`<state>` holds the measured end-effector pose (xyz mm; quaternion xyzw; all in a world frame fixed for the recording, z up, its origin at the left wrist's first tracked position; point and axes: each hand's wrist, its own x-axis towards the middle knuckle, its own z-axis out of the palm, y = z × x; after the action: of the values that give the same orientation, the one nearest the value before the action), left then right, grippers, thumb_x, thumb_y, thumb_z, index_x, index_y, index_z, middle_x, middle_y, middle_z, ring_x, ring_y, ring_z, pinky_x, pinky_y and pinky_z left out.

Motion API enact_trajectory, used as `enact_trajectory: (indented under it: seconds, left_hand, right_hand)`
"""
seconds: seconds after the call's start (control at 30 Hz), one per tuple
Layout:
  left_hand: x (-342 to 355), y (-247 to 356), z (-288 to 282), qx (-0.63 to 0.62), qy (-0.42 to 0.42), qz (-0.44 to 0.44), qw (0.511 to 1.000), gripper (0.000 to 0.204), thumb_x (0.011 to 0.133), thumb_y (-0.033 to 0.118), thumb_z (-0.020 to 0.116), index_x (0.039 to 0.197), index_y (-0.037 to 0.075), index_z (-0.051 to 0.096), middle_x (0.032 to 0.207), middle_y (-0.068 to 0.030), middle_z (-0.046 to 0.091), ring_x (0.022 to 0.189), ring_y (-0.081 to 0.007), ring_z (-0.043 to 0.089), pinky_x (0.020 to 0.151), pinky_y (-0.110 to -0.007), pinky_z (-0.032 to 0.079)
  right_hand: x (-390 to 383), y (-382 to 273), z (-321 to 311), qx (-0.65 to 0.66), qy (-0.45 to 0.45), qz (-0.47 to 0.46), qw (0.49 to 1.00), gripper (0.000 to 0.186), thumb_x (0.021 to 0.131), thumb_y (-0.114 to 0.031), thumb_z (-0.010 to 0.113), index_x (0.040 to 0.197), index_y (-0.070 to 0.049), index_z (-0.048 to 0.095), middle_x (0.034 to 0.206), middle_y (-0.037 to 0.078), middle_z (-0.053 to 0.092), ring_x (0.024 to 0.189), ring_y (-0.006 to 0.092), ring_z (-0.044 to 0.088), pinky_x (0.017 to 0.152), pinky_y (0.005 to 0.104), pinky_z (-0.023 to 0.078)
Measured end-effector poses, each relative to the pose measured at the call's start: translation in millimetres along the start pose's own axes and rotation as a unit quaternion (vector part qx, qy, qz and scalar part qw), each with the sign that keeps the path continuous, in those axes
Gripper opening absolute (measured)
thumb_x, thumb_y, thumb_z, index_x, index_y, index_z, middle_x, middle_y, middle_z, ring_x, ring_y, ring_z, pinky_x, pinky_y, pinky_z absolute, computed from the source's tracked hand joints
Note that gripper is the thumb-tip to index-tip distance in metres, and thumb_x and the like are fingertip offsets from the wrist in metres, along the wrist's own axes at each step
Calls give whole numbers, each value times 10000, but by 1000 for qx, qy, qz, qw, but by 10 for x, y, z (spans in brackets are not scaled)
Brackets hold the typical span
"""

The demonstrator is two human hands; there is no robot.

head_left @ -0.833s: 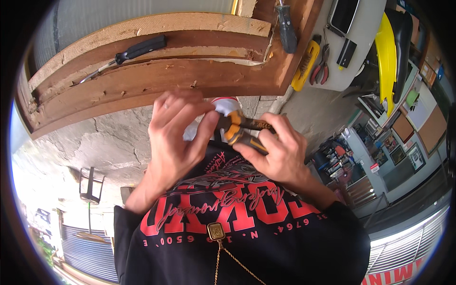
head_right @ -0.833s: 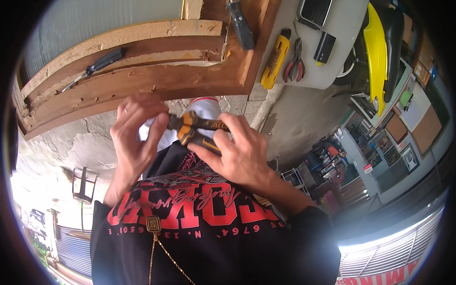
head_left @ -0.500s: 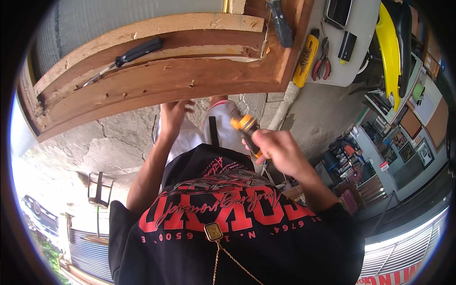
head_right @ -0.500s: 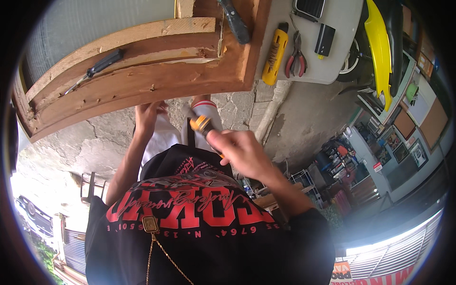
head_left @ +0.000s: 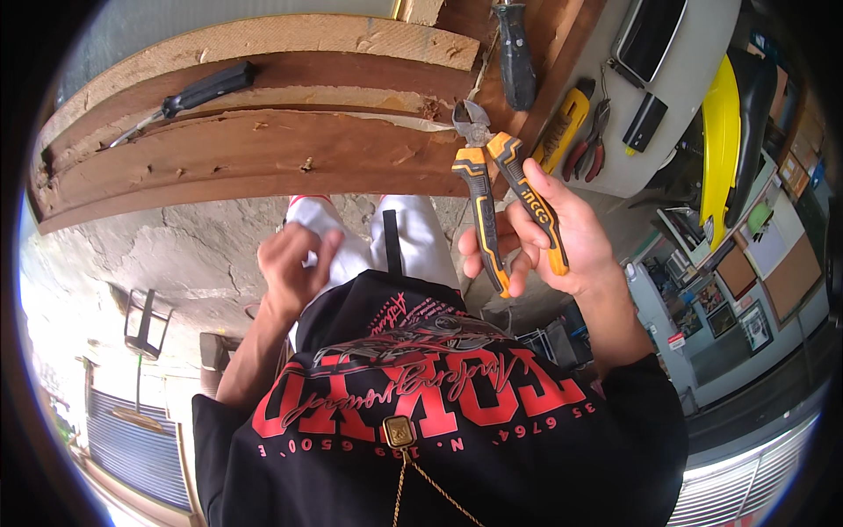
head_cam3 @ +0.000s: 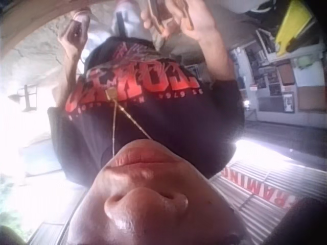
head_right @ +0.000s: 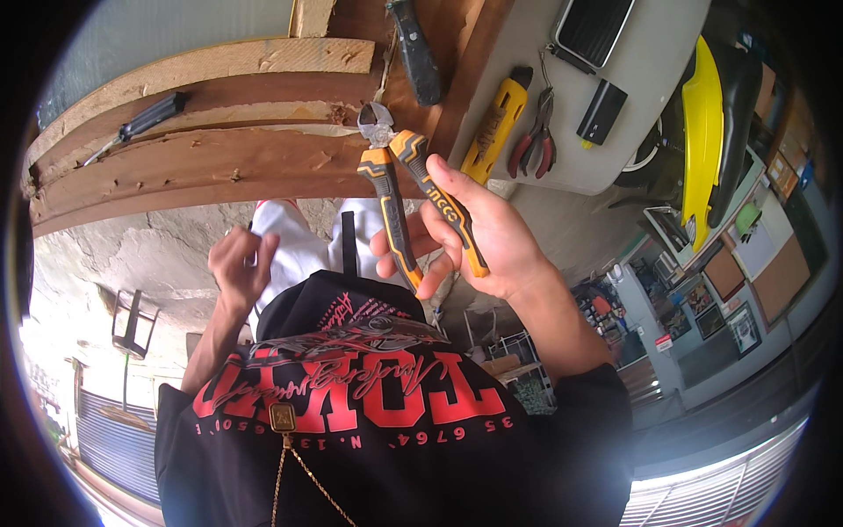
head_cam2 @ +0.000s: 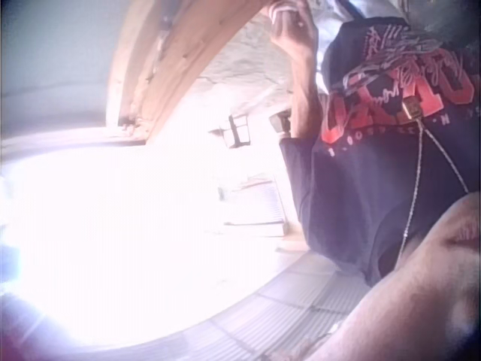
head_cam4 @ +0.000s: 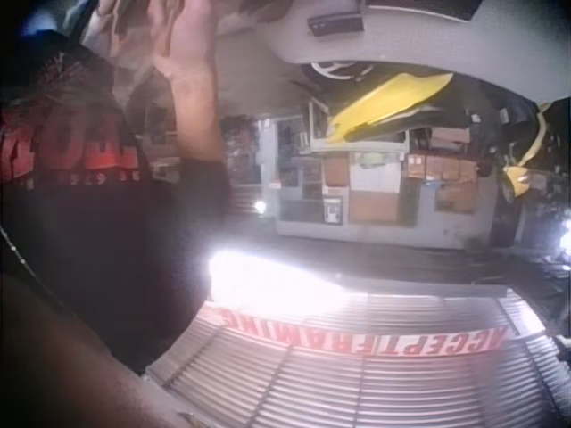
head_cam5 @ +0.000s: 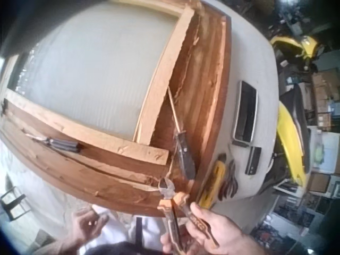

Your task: The person uses pliers to pry and remove loose wood fragments and nails from a wooden frame. They also use a screwdriver to assist in the removal process. The person flips the frame over to work on different sections.

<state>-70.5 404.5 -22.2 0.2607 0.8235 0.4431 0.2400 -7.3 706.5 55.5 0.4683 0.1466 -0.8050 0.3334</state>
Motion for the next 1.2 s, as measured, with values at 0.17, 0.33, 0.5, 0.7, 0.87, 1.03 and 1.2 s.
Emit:
enact_trajectory:
  seconds: [0.17,0.33,0.5,0.7,0.87,1.03,1.2]
  left_hand:
    - [469,641,-6,42,63,134,988,226,675,147,770,836,53,643,769,-69,604,654,-252,555,606,-348,439]
    - [984,707,326,113,96,96,984,324,700,250,758,984,113,683,924,-37,630,902,-218,559,875,-421,381]
    - [958,710,364,146,90,63,983,265,760,367,695,963,197,720,918,18,628,901,-183,552,907,-388,339]
    - [970,707,361,166,91,45,981,245,806,428,644,939,242,731,888,67,625,828,-146,524,900,-364,321]
    - [994,717,382,141,104,25,984,226,821,413,636,935,243,730,834,78,625,798,-133,486,865,-347,294]
    - [977,719,416,135,114,4,984,256,737,410,708,956,277,705,829,62,578,800,-195,462,845,-390,318]
    - [963,708,413,139,116,-1,983,272,731,414,711,967,281,694,849,14,576,810,-225,466,837,-404,329]
  right_hand:
    - [-5,-138,-38,-3,-18,48,999,716,950,-583,229,498,-68,433,1033,358,574,906,453,627,426,404,578]
    - [-21,-225,95,-14,30,90,995,716,948,-581,284,460,-72,406,978,296,616,839,358,659,441,357,572]
    - [-29,-248,115,15,24,106,994,726,950,-584,268,454,-71,402,963,297,619,855,372,659,469,382,585]
    - [-53,-302,231,96,40,143,984,740,950,-584,258,455,-58,417,981,311,614,871,404,650,477,433,589]
    - [-70,-427,414,136,78,177,972,746,942,-598,264,469,-49,445,983,303,611,871,410,646,483,448,592]
    - [-66,-525,512,126,105,205,965,756,928,-618,283,483,-37,475,947,290,616,850,387,653,474,441,589]
    - [-53,-602,645,76,176,219,957,745,932,-602,303,451,-52,443,920,293,621,816,375,660,446,423,582]
